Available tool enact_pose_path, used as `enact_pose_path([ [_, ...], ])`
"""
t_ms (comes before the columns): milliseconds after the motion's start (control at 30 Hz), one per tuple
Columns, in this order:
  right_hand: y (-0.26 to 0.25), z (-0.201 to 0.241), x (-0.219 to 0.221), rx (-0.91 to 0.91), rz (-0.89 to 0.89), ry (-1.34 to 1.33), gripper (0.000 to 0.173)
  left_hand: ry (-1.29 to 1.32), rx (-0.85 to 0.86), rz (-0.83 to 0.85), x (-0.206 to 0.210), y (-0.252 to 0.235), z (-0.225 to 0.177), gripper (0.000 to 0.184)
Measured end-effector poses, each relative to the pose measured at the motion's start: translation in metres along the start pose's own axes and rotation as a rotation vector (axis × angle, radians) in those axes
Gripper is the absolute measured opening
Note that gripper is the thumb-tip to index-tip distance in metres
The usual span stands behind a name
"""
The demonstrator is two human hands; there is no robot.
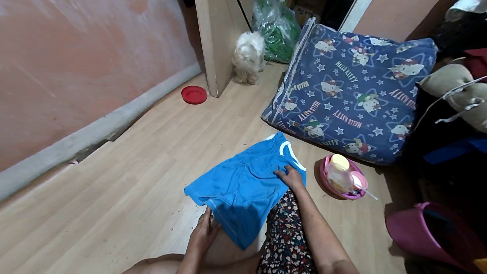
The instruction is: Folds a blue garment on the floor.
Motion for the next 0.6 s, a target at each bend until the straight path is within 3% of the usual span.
enact_pose_path([
  [133,0.001,0.000,0.007,0.021,0.124,0.060,0.075,-0.002,0.027,-0.049,-0.002,0.001,-0.002,0.082],
  [233,-0.002,-0.001,0.011,0.037,0.194,0.094,0.077,0.002,0.022,-0.051,-0.003,0.001,-0.001,0.081],
  [600,-0.009,-0.004,0.014,0.021,0.196,0.065,0.047,-0.012,0.049,-0.077,-0.003,0.001,-0.004,0.080],
])
Point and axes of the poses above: each hand's wrist, its own y-axis away from the middle knuckle, its own x-axis out of the palm, z = x × y, the point moved 7 cm from there along -y, towards the middle knuckle, and after that the axes turned 1 degree about y, right-handed, at the moved point
